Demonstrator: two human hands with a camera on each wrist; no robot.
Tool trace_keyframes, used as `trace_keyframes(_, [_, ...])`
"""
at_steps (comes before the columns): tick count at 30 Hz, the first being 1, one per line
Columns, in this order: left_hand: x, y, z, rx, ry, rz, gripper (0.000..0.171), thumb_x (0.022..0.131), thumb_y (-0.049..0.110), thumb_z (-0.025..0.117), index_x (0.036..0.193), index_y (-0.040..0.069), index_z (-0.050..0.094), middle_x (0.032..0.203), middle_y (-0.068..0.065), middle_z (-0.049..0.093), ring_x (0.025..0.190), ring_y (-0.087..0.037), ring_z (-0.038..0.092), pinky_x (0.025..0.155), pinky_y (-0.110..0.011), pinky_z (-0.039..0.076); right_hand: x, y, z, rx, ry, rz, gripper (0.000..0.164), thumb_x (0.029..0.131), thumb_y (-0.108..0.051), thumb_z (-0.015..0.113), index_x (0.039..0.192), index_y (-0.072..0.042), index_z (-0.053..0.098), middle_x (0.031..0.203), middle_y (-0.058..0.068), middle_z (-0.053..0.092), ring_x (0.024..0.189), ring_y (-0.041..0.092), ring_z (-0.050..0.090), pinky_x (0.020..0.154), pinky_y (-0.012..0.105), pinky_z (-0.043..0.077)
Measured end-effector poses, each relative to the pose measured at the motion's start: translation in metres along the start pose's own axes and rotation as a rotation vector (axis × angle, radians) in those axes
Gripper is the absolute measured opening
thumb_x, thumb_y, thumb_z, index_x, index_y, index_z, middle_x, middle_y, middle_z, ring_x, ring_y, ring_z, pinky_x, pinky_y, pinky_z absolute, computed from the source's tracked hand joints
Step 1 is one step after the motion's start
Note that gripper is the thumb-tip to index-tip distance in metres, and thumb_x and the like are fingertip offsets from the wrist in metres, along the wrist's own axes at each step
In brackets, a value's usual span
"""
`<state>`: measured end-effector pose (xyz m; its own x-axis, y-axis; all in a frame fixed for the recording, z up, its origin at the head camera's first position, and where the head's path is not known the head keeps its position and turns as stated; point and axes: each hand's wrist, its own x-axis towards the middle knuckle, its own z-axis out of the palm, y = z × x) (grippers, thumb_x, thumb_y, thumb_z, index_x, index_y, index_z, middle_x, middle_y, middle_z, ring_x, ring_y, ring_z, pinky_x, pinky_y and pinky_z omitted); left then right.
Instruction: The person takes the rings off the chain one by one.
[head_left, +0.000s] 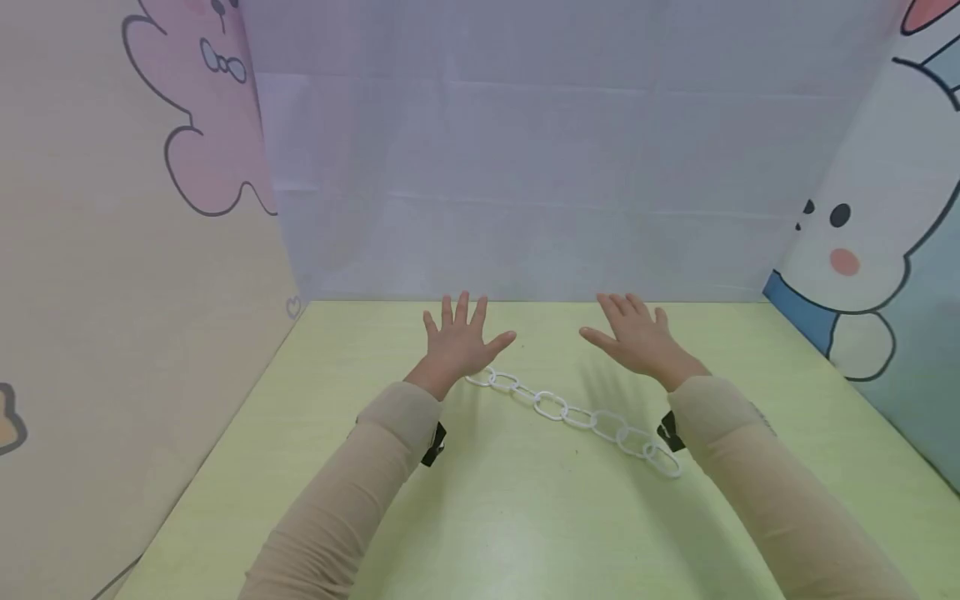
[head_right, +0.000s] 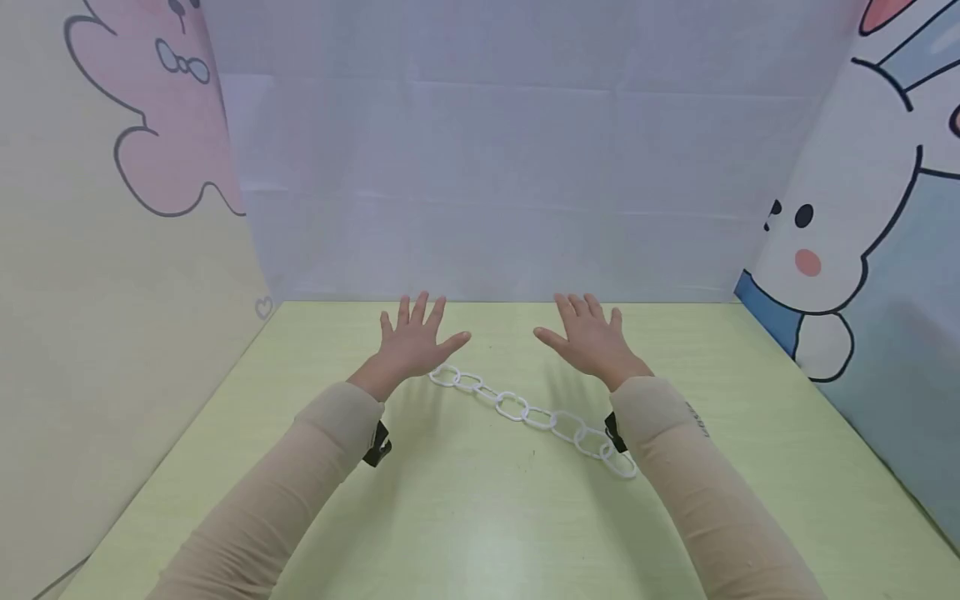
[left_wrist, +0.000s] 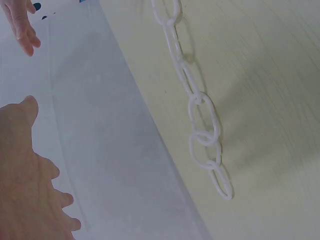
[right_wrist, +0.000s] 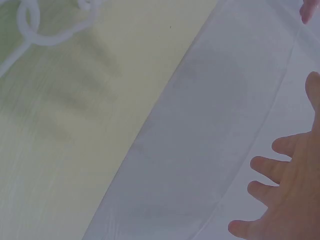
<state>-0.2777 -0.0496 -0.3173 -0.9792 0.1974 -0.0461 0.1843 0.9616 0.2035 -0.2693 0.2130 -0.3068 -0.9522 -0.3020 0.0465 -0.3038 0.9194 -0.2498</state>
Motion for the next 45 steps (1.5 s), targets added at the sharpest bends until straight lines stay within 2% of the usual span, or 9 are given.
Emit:
trace_keyframes(12, [0.000, -0.001, 0.003, -0.012, 0.003, 0.019, 0.081, 0.089, 0.068, 0.026, 0.149, 0.018, 0.004, 0.152, -0.010, -0.006, 0.135, -0.034, -0.016, 0.103, -0.057, -0.007, -0.007, 0.010, -0.001, 0.015, -0.009, 0.022, 0.083, 0.093, -0.060, 0.030, 0.146, 0.000, 0.009, 0.147, 0.027, 0.010, 0.133, 0.045, 0.001, 0.097, 0.066, -0.004])
trace_keyframes(25, [-0.001, 0.002, 0.006, 0.001, 0.008, 0.040, 0.081, 0.089, 0.067, 0.027, 0.149, 0.017, 0.004, 0.152, -0.012, -0.005, 0.134, -0.036, -0.014, 0.105, -0.055, -0.003, -0.017, 0.020, 0.002, 0.020, 0.002, 0.025, 0.080, 0.094, -0.057, 0.032, 0.146, 0.001, 0.009, 0.145, 0.029, 0.014, 0.133, 0.045, 0.005, 0.096, 0.067, 0.000])
trace_keyframes(36, [-0.002, 0.004, 0.004, -0.021, -0.005, 0.065, 0.080, 0.090, 0.065, 0.029, 0.149, 0.016, 0.005, 0.152, -0.011, -0.006, 0.134, -0.035, -0.014, 0.106, -0.053, -0.002, -0.022, 0.025, 0.001, 0.027, 0.011, 0.026, 0.079, 0.095, -0.055, 0.032, 0.145, 0.002, 0.010, 0.143, 0.031, 0.018, 0.131, 0.046, 0.010, 0.096, 0.068, 0.006])
trace_keyframes(45, [0.000, 0.011, 0.008, -0.023, -0.029, 0.105, 0.081, 0.089, 0.066, 0.028, 0.149, 0.018, 0.001, 0.152, -0.009, -0.009, 0.135, -0.032, -0.016, 0.107, -0.051, -0.001, -0.027, 0.033, 0.001, 0.024, 0.022, 0.021, 0.079, 0.096, -0.053, 0.033, 0.145, 0.004, 0.010, 0.142, 0.032, 0.021, 0.129, 0.047, 0.015, 0.095, 0.067, 0.013])
